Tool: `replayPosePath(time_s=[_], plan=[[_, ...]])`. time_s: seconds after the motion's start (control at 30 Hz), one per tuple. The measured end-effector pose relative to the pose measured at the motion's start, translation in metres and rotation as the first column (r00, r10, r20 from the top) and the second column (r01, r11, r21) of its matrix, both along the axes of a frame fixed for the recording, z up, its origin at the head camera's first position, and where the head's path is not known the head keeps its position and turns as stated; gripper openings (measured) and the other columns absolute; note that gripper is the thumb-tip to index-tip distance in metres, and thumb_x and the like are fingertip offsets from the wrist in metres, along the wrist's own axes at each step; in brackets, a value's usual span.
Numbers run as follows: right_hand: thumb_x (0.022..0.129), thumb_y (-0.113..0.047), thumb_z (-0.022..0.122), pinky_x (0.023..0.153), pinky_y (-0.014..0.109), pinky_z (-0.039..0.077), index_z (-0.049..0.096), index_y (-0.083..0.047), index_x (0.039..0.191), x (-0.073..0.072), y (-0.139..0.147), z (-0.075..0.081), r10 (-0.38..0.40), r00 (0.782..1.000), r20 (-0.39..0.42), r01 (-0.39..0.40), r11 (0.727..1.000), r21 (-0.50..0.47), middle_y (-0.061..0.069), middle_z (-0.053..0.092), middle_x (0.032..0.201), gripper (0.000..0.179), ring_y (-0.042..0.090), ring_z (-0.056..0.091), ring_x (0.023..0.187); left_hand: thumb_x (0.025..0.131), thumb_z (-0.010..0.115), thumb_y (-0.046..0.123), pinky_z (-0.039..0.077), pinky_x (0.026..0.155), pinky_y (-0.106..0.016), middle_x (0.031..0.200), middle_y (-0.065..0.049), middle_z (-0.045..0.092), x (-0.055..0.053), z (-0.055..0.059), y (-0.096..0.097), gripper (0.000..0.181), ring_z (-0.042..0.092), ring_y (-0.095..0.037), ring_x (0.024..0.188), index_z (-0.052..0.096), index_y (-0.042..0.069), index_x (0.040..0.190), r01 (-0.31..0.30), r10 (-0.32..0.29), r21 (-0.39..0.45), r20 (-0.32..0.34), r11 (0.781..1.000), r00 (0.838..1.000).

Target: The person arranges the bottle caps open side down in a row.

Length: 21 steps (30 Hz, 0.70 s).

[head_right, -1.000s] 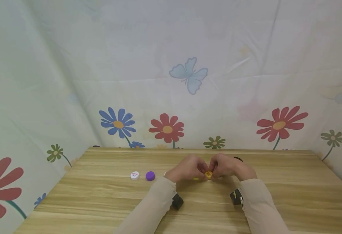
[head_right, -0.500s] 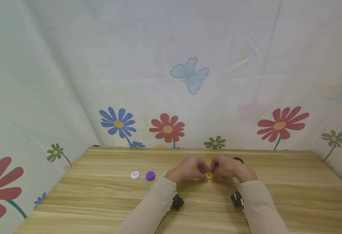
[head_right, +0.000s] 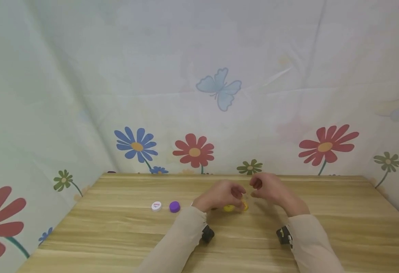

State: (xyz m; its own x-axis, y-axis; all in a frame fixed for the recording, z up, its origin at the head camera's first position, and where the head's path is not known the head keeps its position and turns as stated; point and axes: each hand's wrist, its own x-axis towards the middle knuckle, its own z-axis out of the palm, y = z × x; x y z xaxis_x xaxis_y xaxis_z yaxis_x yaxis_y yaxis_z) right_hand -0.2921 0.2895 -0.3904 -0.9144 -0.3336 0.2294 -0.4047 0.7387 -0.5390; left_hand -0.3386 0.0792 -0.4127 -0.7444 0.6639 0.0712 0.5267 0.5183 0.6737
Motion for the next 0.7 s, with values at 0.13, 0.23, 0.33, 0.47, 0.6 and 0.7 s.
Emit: replayPosePath(time_s=[0.13,0.23,0.33,0.47,0.6,0.7], plan=[[0.088,-0.002,0.083,0.084,0.052,0.058,0.069,0.008,0.108,0.003,0.009,0.000,-0.036,0.999,-0.029,0.036,0.999,-0.003,0.018,0.072,0.102,0.027,0.034,0.069,0.094,0.085,0.091,0.016,0.052,0.085,-0.018,0.108,0.000,0.077,-0.002,-0.002,0.015,0.041,0.066,-0.003,0.093,0.078,0.006,0.122,-0.030,0.031,0.030,-0.048,0.999,0.998],[0.090,-0.001,0.082,0.086,0.056,0.058,0.069,0.009,0.110,0.005,0.017,-0.001,-0.048,0.998,-0.036,0.047,0.999,-0.012,0.022,0.072,0.106,0.027,0.038,0.069,0.098,0.085,0.091,0.017,0.052,0.085,-0.017,0.110,-0.001,0.077,-0.002,-0.005,0.026,0.040,0.067,-0.003,0.096,0.078,0.006,0.122,-0.062,0.065,0.051,-0.065,0.997,0.996],[0.091,-0.002,0.081,0.087,0.059,0.057,0.068,0.010,0.112,0.004,0.023,-0.004,-0.068,0.997,-0.038,0.067,0.998,-0.010,0.025,0.071,0.108,0.028,0.042,0.069,0.101,0.085,0.090,0.016,0.052,0.084,-0.017,0.110,-0.001,0.077,-0.003,-0.006,0.034,0.039,0.067,-0.004,0.096,0.078,0.006,0.121,-0.094,0.100,0.072,-0.080,0.993,0.992],[0.091,-0.004,0.082,0.089,0.061,0.056,0.068,0.010,0.114,0.003,0.029,-0.008,-0.096,0.995,-0.036,0.096,0.995,-0.006,0.025,0.071,0.111,0.030,0.045,0.068,0.105,0.085,0.089,0.015,0.051,0.082,-0.016,0.107,-0.002,0.078,-0.003,-0.008,0.043,0.038,0.068,-0.005,0.095,0.078,0.005,0.120,-0.116,0.125,0.083,-0.104,0.990,0.987],[0.091,-0.006,0.083,0.092,0.063,0.054,0.069,0.009,0.115,0.001,0.033,-0.011,-0.119,0.992,-0.042,0.119,0.993,0.009,0.026,0.072,0.113,0.032,0.047,0.067,0.109,0.086,0.089,0.014,0.051,0.082,-0.015,0.108,-0.001,0.078,-0.003,-0.009,0.051,0.037,0.068,-0.005,0.095,0.078,0.004,0.120,-0.126,0.135,0.076,-0.117,0.989,0.984],[0.089,-0.005,0.084,0.094,0.064,0.053,0.069,0.010,0.116,-0.001,0.037,-0.014,-0.121,0.991,-0.048,0.122,0.992,0.018,0.027,0.071,0.115,0.034,0.050,0.066,0.112,0.087,0.088,0.014,0.051,0.079,-0.015,0.106,0.000,0.077,-0.004,-0.010,0.057,0.035,0.066,-0.004,0.091,0.079,0.006,0.120,-0.144,0.152,0.074,-0.120,0.987,0.981]])
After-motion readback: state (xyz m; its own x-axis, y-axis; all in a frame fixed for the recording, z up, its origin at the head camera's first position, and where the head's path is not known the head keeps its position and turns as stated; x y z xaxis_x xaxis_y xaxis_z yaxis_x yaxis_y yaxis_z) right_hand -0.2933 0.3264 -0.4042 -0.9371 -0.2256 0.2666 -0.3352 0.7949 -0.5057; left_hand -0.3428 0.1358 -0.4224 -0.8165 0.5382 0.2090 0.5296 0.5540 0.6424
